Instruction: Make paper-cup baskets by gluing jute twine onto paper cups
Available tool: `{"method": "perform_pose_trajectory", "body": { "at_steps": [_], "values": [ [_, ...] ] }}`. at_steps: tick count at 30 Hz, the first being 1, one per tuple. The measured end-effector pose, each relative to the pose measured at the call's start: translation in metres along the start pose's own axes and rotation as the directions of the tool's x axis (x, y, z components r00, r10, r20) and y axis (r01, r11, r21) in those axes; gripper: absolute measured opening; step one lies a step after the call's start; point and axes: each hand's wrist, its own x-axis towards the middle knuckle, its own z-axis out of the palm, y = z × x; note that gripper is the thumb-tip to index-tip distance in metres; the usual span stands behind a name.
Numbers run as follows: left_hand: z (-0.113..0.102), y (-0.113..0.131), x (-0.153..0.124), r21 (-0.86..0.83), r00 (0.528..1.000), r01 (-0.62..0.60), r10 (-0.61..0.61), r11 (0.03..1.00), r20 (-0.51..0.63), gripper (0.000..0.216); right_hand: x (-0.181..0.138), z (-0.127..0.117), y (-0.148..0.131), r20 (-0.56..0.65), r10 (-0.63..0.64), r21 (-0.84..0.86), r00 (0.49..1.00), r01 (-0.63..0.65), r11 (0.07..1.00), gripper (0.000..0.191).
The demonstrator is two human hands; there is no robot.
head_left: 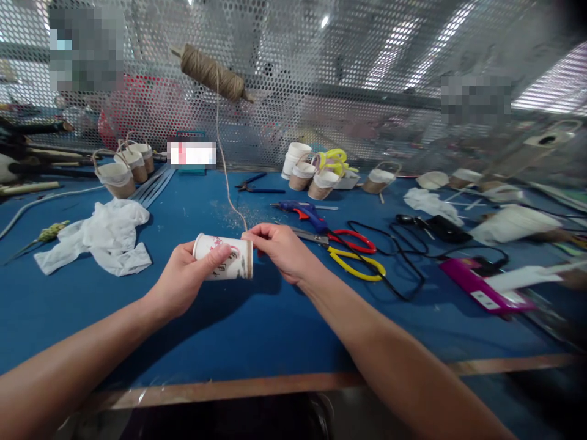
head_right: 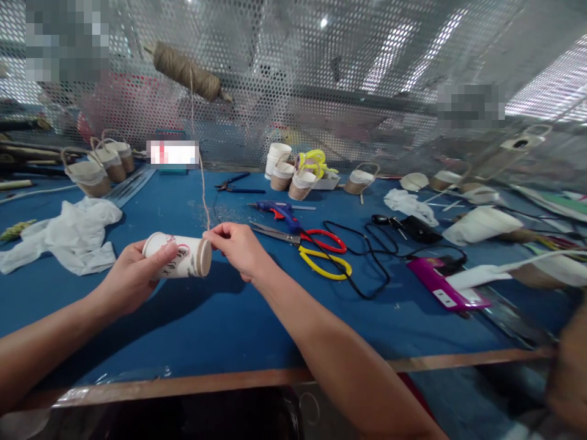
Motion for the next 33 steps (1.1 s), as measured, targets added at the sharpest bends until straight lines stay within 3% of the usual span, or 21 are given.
{"method": "perform_pose_trajectory", "body": {
  "at_steps": [5,9,14,24,33],
  "values": [
    [-0.001,0.007,0.007,-0.162,0.998,0.068,-0.069,0.985,-0.002,0.029,0.005,-0.004,0.002,-0.024,-0.033,-0.163,0.999,0.029,0.986,0.024],
    [-0.005,0.010,0.012,-0.247,0.993,0.114,-0.121,0.962,-0.015,0.028,-0.003,-0.011,-0.010,-0.090,-0.181,-0.200,0.979,0.160,0.967,0.026],
    [-0.006,0.009,0.013,-0.290,0.982,0.138,-0.169,0.947,-0.084,0.025,-0.019,-0.007,-0.024,0.064,-0.299,-0.195,0.952,0.305,0.932,0.022],
    [-0.005,0.010,0.012,-0.284,0.976,0.175,-0.203,0.943,-0.072,0.023,-0.020,-0.004,-0.023,0.115,-0.274,-0.253,0.955,0.295,0.922,0.014],
    [-0.005,0.008,0.012,-0.293,0.984,0.142,-0.168,0.945,-0.065,0.020,-0.019,-0.003,-0.021,0.060,-0.339,-0.281,0.939,0.341,0.897,0.012]
  ]
}}
